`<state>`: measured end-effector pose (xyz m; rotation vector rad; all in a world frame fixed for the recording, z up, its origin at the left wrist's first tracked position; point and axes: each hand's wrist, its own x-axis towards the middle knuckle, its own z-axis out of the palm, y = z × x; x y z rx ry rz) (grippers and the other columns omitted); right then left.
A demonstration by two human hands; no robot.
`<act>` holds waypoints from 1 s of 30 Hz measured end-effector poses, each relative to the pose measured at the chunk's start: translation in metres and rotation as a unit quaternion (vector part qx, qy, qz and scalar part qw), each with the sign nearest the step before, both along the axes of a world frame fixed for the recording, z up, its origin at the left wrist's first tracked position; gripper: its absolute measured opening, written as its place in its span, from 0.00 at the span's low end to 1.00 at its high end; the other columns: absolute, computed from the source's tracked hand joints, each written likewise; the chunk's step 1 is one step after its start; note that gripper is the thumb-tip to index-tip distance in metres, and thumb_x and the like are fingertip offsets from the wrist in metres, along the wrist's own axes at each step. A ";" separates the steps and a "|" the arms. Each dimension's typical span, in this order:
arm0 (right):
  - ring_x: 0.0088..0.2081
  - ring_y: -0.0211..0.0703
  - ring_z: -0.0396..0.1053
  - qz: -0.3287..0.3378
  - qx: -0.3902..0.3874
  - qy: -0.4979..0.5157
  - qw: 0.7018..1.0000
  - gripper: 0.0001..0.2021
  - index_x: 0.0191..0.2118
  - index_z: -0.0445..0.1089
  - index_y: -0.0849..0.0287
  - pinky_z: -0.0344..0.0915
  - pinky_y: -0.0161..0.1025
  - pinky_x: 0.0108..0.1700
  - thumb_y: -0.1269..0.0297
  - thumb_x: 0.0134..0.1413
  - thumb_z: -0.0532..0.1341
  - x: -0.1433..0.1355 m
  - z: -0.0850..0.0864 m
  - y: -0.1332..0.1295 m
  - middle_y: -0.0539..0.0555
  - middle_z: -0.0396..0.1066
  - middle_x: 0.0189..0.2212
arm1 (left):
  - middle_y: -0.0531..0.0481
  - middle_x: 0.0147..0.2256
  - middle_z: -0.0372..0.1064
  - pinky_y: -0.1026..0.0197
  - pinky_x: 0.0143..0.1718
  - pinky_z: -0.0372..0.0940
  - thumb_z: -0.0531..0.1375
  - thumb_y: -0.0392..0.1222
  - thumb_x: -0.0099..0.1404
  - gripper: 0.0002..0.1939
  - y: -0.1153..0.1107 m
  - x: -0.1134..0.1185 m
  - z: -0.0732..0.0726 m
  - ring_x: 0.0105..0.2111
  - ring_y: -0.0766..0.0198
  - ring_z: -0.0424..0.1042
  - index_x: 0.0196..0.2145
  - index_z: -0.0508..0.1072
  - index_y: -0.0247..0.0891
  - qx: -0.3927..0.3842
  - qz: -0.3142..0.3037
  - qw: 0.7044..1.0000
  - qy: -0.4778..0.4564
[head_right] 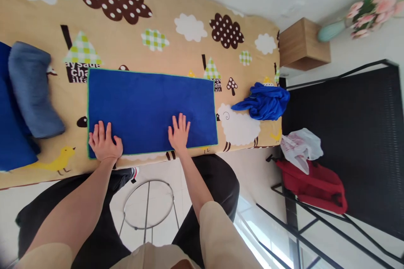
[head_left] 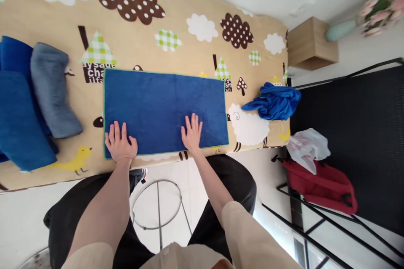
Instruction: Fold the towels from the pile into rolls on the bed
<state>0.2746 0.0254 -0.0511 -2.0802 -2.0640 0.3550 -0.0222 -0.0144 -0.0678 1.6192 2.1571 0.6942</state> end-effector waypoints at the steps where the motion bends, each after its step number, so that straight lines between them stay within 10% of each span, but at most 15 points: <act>1: 0.79 0.51 0.34 0.057 -0.001 0.005 0.998 0.29 0.77 0.54 0.55 0.37 0.63 0.77 0.56 0.76 0.46 -0.003 0.001 0.011 0.57 0.39 0.79 | 0.38 0.76 0.46 0.37 0.76 0.33 0.57 0.40 0.63 0.40 0.000 0.000 -0.001 0.76 0.45 0.43 0.72 0.62 0.33 0.004 0.000 1.000 -0.001; 4: 0.79 0.47 0.35 0.116 0.002 -0.005 0.993 0.29 0.76 0.55 0.55 0.37 0.57 0.78 0.55 0.77 0.45 0.013 -0.001 0.053 0.55 0.41 0.79 | 0.39 0.76 0.46 0.38 0.76 0.33 0.57 0.40 0.64 0.39 -0.001 0.000 -0.002 0.76 0.46 0.44 0.73 0.62 0.34 0.009 0.003 1.000 0.002; 9: 0.79 0.47 0.38 0.005 0.024 -0.050 0.998 0.30 0.77 0.52 0.57 0.38 0.59 0.78 0.55 0.76 0.43 0.087 -0.013 0.111 0.56 0.43 0.78 | 0.40 0.76 0.46 0.37 0.76 0.32 0.58 0.41 0.63 0.40 -0.002 -0.001 -0.003 0.76 0.44 0.43 0.73 0.61 0.35 -0.001 0.002 1.000 0.007; 20: 0.78 0.47 0.40 -0.100 -0.004 -0.076 0.992 0.33 0.76 0.47 0.75 0.38 0.55 0.76 0.57 0.77 0.43 0.171 -0.013 0.163 0.73 0.46 0.76 | 0.41 0.75 0.47 0.35 0.75 0.35 0.59 0.41 0.61 0.41 -0.003 0.000 -0.004 0.76 0.44 0.45 0.71 0.64 0.37 -0.014 0.015 1.000 -0.007; 24: 0.79 0.52 0.32 -0.085 0.029 -0.094 0.992 0.33 0.76 0.45 0.78 0.31 0.61 0.76 0.57 0.78 0.42 0.139 0.000 0.169 0.73 0.39 0.77 | 0.41 0.75 0.48 0.36 0.76 0.35 0.59 0.41 0.61 0.41 -0.004 0.000 -0.005 0.76 0.45 0.45 0.72 0.64 0.36 -0.007 0.009 1.000 -0.005; 30: 0.79 0.47 0.35 0.185 0.003 -0.072 0.980 0.32 0.78 0.46 0.61 0.36 0.59 0.78 0.54 0.77 0.47 0.050 0.012 0.165 0.59 0.40 0.79 | 0.39 0.76 0.46 0.35 0.76 0.34 0.59 0.40 0.61 0.41 -0.004 -0.001 -0.006 0.76 0.43 0.44 0.72 0.62 0.35 -0.004 0.007 1.000 -0.017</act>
